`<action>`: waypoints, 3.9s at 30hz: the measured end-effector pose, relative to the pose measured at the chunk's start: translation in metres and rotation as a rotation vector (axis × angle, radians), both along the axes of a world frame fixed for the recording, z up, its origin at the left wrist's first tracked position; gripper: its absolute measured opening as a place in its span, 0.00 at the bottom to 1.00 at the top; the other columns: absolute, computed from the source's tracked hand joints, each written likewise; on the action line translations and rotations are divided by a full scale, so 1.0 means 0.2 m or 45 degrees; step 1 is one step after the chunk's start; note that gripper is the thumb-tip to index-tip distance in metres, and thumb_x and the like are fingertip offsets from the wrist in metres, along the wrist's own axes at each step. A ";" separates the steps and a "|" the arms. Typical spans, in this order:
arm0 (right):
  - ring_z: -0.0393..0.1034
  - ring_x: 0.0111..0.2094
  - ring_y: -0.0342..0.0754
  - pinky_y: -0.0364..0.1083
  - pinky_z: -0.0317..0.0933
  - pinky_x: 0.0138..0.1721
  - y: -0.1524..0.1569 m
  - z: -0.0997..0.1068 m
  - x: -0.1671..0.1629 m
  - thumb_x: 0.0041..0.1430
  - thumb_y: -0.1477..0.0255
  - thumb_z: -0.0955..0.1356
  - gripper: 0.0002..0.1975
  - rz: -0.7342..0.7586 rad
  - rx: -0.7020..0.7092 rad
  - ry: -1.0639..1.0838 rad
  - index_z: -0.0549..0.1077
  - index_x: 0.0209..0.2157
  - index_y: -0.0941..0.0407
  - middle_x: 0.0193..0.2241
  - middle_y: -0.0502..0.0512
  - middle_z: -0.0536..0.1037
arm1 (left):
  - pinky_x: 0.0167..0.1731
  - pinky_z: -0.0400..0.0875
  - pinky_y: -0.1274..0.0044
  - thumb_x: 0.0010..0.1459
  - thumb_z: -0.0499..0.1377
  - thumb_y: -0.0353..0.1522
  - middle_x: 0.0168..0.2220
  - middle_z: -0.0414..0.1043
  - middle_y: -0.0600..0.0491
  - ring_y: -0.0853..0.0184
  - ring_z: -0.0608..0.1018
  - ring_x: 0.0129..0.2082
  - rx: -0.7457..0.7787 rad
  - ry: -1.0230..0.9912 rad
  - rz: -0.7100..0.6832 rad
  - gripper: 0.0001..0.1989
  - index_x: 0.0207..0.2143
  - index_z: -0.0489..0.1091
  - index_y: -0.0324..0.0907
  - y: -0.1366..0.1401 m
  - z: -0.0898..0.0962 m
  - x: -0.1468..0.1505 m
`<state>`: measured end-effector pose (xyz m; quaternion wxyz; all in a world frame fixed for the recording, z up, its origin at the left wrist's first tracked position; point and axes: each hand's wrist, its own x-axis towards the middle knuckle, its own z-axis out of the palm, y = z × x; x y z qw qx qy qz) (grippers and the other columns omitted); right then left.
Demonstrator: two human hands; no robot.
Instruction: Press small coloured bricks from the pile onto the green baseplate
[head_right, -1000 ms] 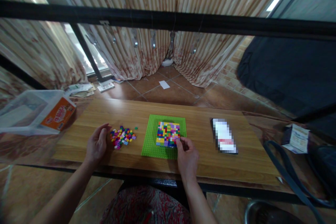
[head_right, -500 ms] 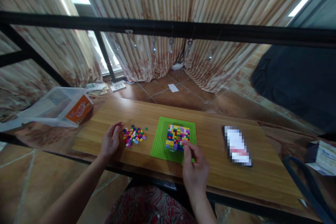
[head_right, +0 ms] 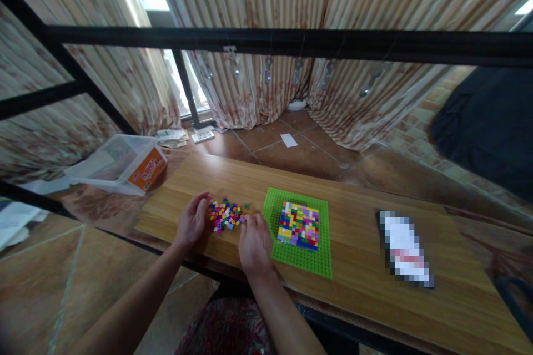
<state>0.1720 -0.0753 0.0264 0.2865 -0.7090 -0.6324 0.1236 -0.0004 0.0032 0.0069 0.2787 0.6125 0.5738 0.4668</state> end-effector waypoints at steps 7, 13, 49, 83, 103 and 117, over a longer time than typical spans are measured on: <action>0.70 0.42 0.52 0.47 0.62 0.40 0.07 0.02 -0.03 0.61 0.73 0.65 0.06 -0.037 -0.183 -0.158 0.75 0.38 0.54 0.39 0.57 0.75 | 0.52 0.69 0.67 0.62 0.50 0.42 0.45 0.76 0.45 0.60 0.76 0.47 0.002 -0.008 -0.002 0.19 0.47 0.71 0.40 0.01 -0.02 0.00; 0.70 0.38 0.48 0.45 0.61 0.41 0.01 0.03 -0.01 0.62 0.75 0.64 0.07 -0.021 -0.017 0.176 0.73 0.34 0.55 0.34 0.54 0.76 | 0.51 0.69 0.67 0.62 0.50 0.42 0.44 0.76 0.46 0.60 0.77 0.46 0.015 0.009 -0.012 0.20 0.48 0.70 0.40 0.02 -0.04 -0.02; 0.74 0.34 0.53 0.49 0.65 0.37 -0.35 0.12 0.75 0.54 0.60 0.67 0.14 -0.433 -0.053 0.460 0.76 0.32 0.55 0.31 0.57 0.81 | 0.50 0.70 0.68 0.62 0.50 0.44 0.44 0.77 0.48 0.60 0.77 0.46 -0.023 0.102 -0.016 0.21 0.50 0.69 0.42 0.04 -0.04 -0.04; 0.65 0.21 0.39 0.38 0.58 0.20 -0.30 0.08 0.86 0.41 0.55 0.76 0.22 -0.453 -0.342 1.382 0.76 0.29 0.59 0.23 0.52 0.76 | 0.50 0.70 0.66 0.61 0.50 0.44 0.43 0.76 0.46 0.59 0.77 0.45 0.025 0.075 -0.028 0.21 0.47 0.70 0.41 0.03 -0.02 -0.02; 0.73 0.39 0.63 0.54 0.63 0.36 -0.63 -0.13 1.03 0.52 0.49 0.63 0.24 -0.854 -0.178 0.251 0.77 0.37 0.53 0.37 0.62 0.81 | 0.51 0.70 0.66 0.57 0.56 0.38 0.46 0.75 0.47 0.60 0.76 0.48 0.041 0.007 -0.096 0.13 0.43 0.72 0.43 -0.20 0.04 -0.03; 0.73 0.40 0.63 0.55 0.62 0.39 -0.59 -0.16 0.97 0.52 0.49 0.60 0.25 -0.826 -0.264 0.131 0.75 0.37 0.53 0.42 0.61 0.79 | 0.46 0.71 0.65 0.57 0.59 0.30 0.43 0.72 0.47 0.59 0.74 0.45 0.353 0.745 -0.195 0.09 0.41 0.73 0.44 -0.32 0.06 0.10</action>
